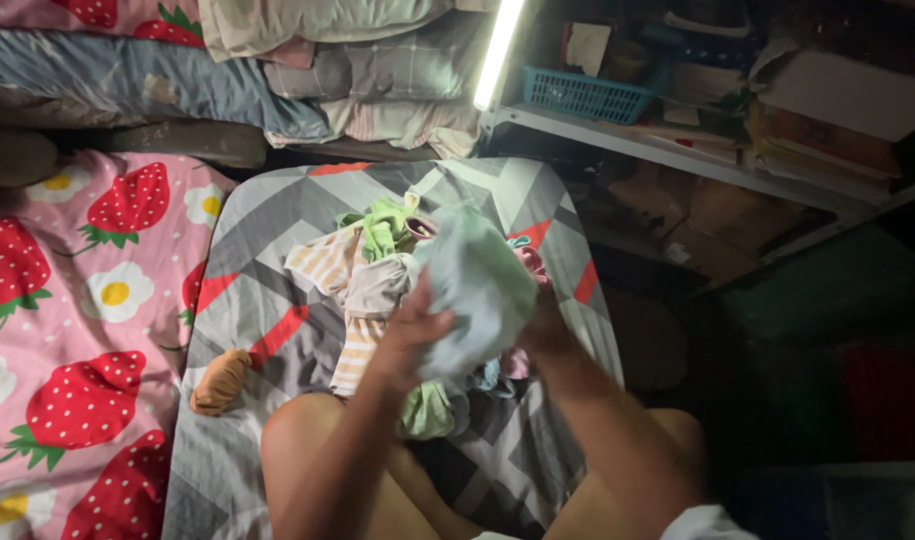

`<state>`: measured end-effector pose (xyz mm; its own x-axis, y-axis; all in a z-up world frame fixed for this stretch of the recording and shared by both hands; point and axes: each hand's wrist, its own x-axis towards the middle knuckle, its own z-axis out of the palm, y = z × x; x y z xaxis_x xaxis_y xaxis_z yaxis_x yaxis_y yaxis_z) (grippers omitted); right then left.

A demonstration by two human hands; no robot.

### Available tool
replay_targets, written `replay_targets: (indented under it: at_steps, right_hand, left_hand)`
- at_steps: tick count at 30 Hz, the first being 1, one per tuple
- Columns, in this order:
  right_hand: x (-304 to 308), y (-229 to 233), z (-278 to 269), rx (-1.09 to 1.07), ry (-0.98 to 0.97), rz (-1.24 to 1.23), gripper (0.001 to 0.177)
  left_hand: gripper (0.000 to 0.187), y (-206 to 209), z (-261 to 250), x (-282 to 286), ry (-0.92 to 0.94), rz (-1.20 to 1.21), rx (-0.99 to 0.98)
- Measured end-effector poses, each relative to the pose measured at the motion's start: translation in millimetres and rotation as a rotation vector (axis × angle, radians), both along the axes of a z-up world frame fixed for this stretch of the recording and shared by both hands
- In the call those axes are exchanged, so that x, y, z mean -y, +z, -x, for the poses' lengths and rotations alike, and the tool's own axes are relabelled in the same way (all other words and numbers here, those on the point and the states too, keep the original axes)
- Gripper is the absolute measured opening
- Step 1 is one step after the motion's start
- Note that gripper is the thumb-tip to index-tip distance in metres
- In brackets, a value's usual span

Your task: Folding small pieces of laundry, specifically underwear and small garments, on a bed.

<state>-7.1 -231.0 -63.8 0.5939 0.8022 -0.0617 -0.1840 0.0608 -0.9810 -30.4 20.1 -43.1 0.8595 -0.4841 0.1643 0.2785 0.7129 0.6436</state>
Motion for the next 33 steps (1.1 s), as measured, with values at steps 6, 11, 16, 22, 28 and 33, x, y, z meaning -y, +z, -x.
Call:
replay_targets:
  at_steps: [6,11,16,22,28,33]
  right_hand:
    - [-3.3,85.8,8.3,0.217,0.274,0.200,0.030]
    - [-6.5,118.0,11.1,0.405,0.490,0.370,0.026]
    - [-19.9,70.6,7.8,0.820,0.412,1.059,0.017]
    - [23.6,54.2,-23.9,0.769,-0.060,0.683,0.021]
    - [45.6,107.7,-31.4,0.794,-0.192,0.078,0.021]
    - [26.0,142.8,-34.6,1.121,-0.258,0.966,0.018]
  left_hand:
    - [0.047,-13.9,-44.6,-90.4,0.080,0.210,-0.079]
    - [0.015,43.7,-62.5,-102.1,0.066,0.378,0.192]
    - [0.020,68.4,-66.0,-80.0,-0.124,0.425,0.466]
    - [0.017,80.7,-63.4,-90.3,0.132,-1.038,0.992]
    - [0.012,29.5,-83.5,-125.6,0.500,-1.623,1.328]
    - [0.036,58.4,-74.1,-101.0,0.669,-1.606,1.270]
